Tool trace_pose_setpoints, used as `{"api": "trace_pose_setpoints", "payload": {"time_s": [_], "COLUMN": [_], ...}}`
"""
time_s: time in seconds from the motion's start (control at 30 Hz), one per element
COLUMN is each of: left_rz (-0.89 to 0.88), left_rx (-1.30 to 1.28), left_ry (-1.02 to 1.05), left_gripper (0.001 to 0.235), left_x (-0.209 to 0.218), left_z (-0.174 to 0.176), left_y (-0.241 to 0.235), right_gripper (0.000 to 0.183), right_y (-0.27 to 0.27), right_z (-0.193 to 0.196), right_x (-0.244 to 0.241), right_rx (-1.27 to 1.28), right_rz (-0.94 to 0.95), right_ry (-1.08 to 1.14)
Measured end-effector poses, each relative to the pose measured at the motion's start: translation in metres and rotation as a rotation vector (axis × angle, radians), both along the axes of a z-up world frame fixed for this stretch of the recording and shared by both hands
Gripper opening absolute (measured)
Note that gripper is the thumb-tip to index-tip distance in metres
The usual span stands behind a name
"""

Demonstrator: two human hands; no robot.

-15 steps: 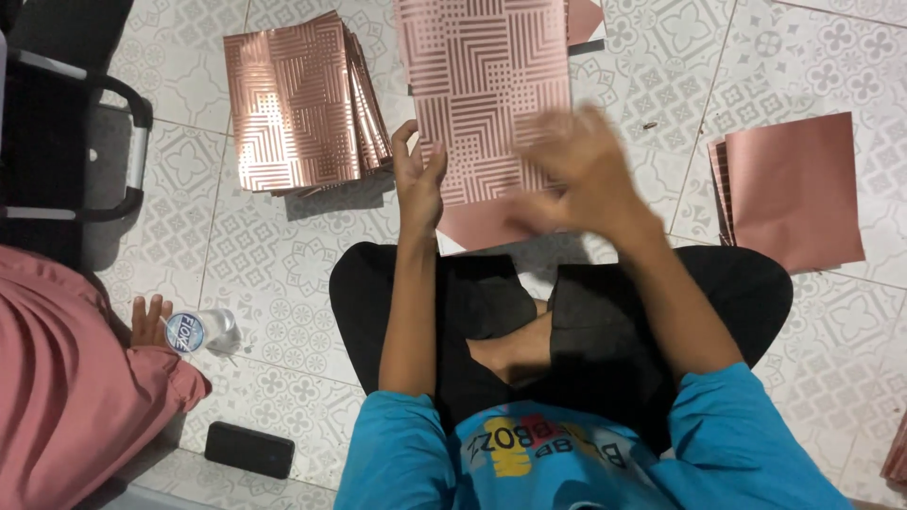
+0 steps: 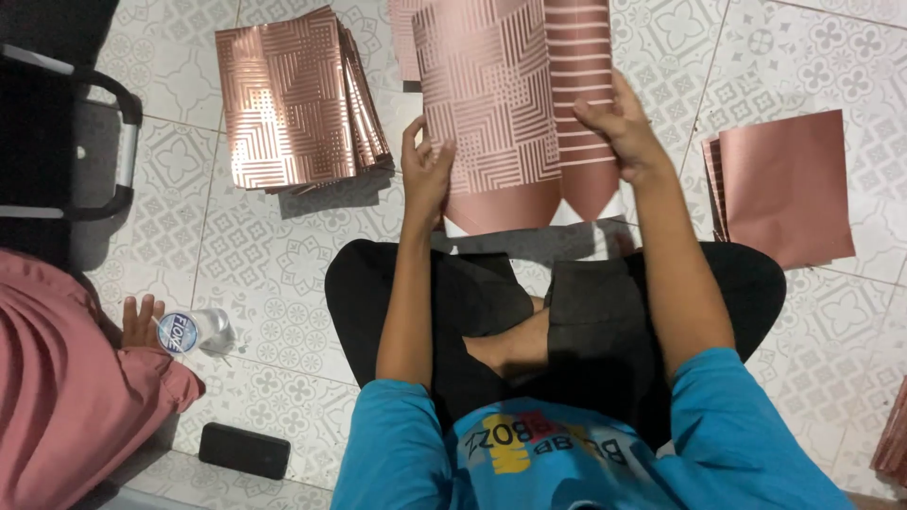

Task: The person sits on the floor and repeatedly folds sheets of patterned copper-colored paper. They fold the sheets in half, then fold the edges inward to create a smaller, compact shape, and place the finished pieces into a stack.

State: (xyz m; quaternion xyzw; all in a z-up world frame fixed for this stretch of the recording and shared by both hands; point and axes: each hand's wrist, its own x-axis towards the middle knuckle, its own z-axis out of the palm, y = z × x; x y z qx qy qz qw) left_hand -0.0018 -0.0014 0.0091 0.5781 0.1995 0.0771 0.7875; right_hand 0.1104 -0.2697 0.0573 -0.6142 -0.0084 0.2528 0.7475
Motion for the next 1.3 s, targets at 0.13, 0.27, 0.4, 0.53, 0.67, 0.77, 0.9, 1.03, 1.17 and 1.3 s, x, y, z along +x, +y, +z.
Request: {"api": "trace_pose_setpoints", "payload": {"time_s": [0.13, 0.27, 0.4, 0.53, 0.67, 0.77, 0.9, 1.03, 1.17, 1.3], "left_rz": [-0.017, -0.061, -0.129, -0.112, -0.112, -0.35, -0.57, -0.471, -0.516, -0.513], "left_rx": [0.316, 0.51, 0.733, 0.886, 1.075, 1.211, 1.327, 1.454, 1.51, 1.59], "left_ry": [0.064, 0.121, 0.109, 0.01, 0.129, 0.202, 0.229, 0.085, 0.166, 0.199], "left_gripper": [0.052, 0.049, 0.048, 0.038, 0.042, 0.071, 0.064, 0.07, 0.064, 0.067], "left_x": [-0.005, -0.015, -0.018, -0.02, -0.019, -0.014, -0.008, -0.014, -0.02, -0.019], "left_z": [-0.023, -0.038, -0.067, -0.084, -0.07, -0.093, -0.108, -0.145, -0.102, -0.113], "left_y": [-0.007, -0.021, -0.025, -0.031, -0.039, -0.037, -0.034, -0.031, -0.037, -0.037], "right_gripper": [0.084, 0.079, 0.091, 0.075, 0.052, 0.055, 0.059, 0.055, 0.06, 0.058], "right_y": [-0.024, -0.035, -0.048, -0.015, 0.048, 0.071, 0.099, 0.109, 0.106, 0.088], "right_z": [-0.025, -0.058, -0.131, -0.11, -0.063, -0.097, -0.114, -0.112, -0.103, -0.159], "right_x": [0.0, -0.013, -0.017, -0.042, -0.061, -0.059, -0.063, -0.068, -0.077, -0.079], "right_rx": [-0.165, -0.372, -0.369, -0.926, -1.107, -1.205, -1.313, -1.811, -1.903, -1.318], "right_rz": [-0.075, -0.055, -0.121, -0.111, 0.204, 0.411, 0.475, 0.697, 0.92, 0.47], "right_ry": [0.016, 0.167, 0.148, -0.584, -1.036, -1.139, -1.374, -1.509, -1.221, -1.359]}}
